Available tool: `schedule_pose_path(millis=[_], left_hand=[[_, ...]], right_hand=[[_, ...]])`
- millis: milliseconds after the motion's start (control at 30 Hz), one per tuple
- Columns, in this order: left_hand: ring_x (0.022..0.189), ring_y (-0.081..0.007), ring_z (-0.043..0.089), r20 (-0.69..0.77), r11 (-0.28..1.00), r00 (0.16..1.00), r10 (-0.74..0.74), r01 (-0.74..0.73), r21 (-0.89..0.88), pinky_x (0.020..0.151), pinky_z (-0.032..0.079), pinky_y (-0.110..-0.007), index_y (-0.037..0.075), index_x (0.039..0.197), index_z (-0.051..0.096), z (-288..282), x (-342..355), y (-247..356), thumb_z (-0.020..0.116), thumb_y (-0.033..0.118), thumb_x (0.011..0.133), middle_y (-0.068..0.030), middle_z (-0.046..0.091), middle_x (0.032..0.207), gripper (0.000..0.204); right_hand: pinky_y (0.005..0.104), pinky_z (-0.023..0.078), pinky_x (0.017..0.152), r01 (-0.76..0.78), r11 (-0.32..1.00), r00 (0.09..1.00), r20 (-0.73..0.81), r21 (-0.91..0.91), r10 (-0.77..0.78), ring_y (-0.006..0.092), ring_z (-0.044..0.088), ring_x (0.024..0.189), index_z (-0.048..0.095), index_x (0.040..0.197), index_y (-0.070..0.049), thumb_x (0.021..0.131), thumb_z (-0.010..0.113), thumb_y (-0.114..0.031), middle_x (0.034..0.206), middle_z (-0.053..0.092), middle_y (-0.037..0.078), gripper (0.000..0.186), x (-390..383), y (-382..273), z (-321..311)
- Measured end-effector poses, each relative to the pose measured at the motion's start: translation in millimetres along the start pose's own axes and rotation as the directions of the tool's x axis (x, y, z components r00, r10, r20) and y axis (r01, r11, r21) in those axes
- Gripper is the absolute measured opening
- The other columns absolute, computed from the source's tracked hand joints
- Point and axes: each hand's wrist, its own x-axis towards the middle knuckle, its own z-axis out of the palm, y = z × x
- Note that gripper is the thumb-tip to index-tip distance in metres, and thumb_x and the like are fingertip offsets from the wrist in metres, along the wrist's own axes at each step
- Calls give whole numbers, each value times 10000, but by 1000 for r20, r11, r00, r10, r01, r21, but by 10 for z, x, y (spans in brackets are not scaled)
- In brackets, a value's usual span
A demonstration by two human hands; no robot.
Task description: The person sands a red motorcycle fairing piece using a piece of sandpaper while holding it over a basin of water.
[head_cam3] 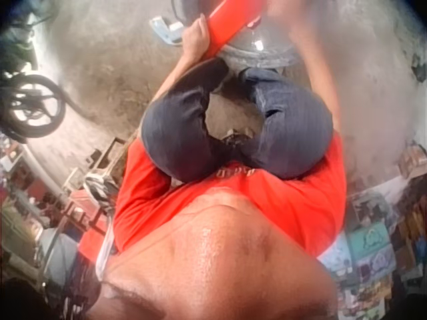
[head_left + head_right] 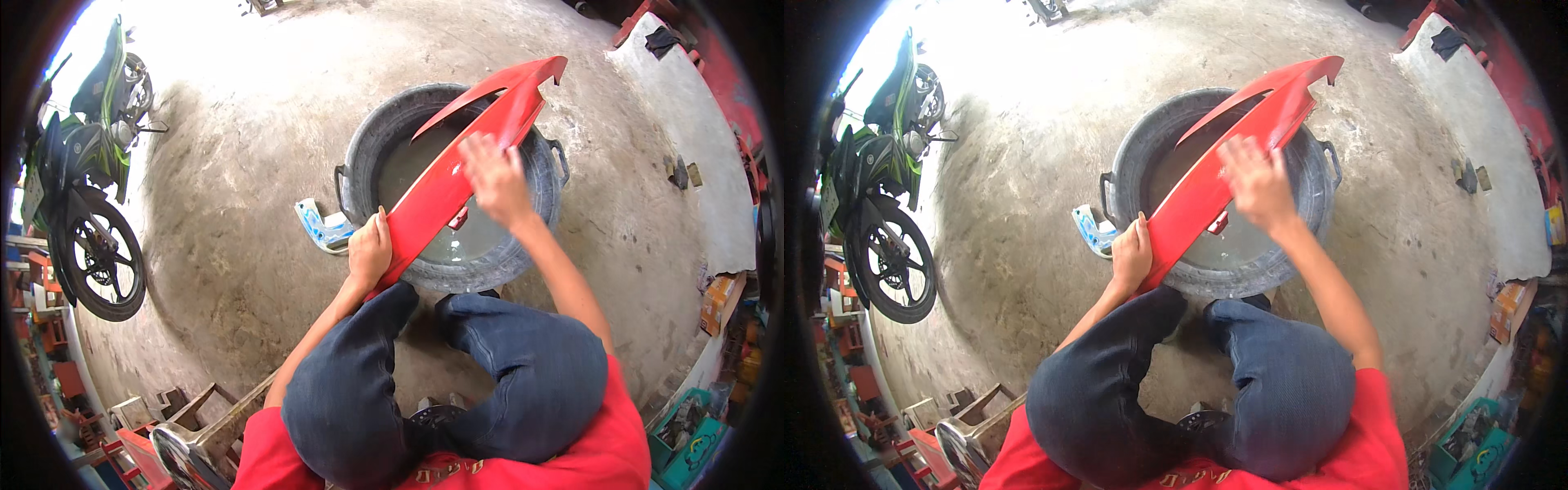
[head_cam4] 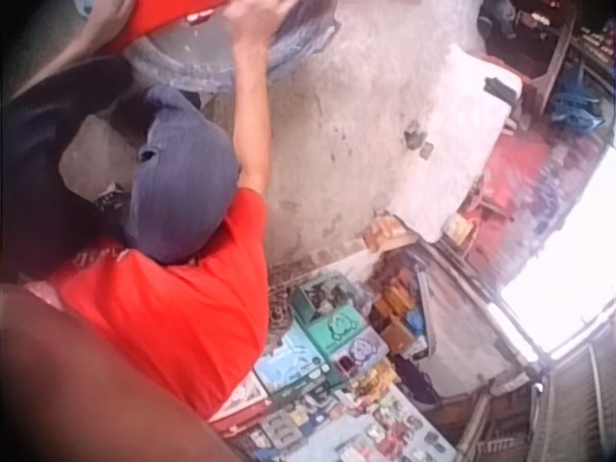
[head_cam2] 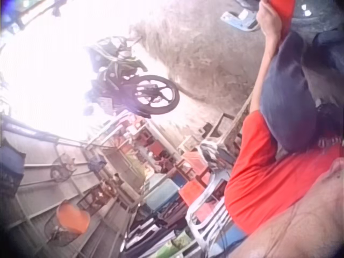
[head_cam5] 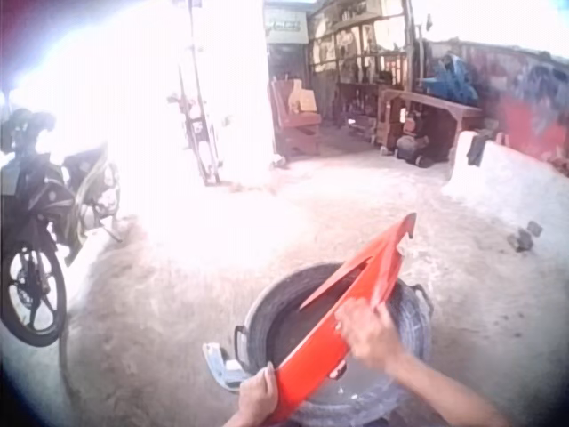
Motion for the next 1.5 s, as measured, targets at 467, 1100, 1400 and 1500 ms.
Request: schedule_pose_path(millis=[467, 1100, 1400, 1500], left_hand=[[661, -464, 640, -67, 999, 997, 43, -42, 16, 595, 467, -561, 15, 942, 656, -46, -21, -40, 483, 184, 1104, -258, 636, 714, 292], [679, -456, 646, -32, 999, 999, 28, -28, 26, 610, 469, -557, 6, 977, 661, -89, -17, -40, 475, 169, 1103, -254, 647, 734, 277], [671, -462, 634, -12, 999, 999, 29, -29, 13, 599, 454, -551, -1, 944, 645, -52, 28, 37, 466, 175, 1110, -256, 638, 733, 300], [676, -468, 629, 16, 1000, 1000, 1, -2, 27, 600, 453, -548, -6, 936, 641, -55, -4, -29, 454, 189, 1120, -258, 632, 729, 327]], right_hand=[[658, 299, 1211, 434, 891, 881, 144, 137, -451, 268, 493, 1482, 587, 1497, -206, 1024, 565, -318, 1580, 551, 74, 486, -124, -581, -3], [635, 345, 1188, 307, 951, 950, 45, 25, -308, 301, 546, 1431, 630, 1460, -200, 1030, 560, -318, 1487, 629, 118, 451, -44, -581, -30], [655, 368, 1145, 2, 999, 999, -53, -48, -4, 311, 550, 1417, 588, 1488, -107, 1045, 535, -297, 1535, 585, 130, 485, 149, -54, -19], [652, 334, 1193, 426, 896, 899, 53, 123, -434, 262, 581, 1401, 608, 1473, -145, 1002, 563, -293, 1480, 638, 100, 496, -297, -714, 12]])
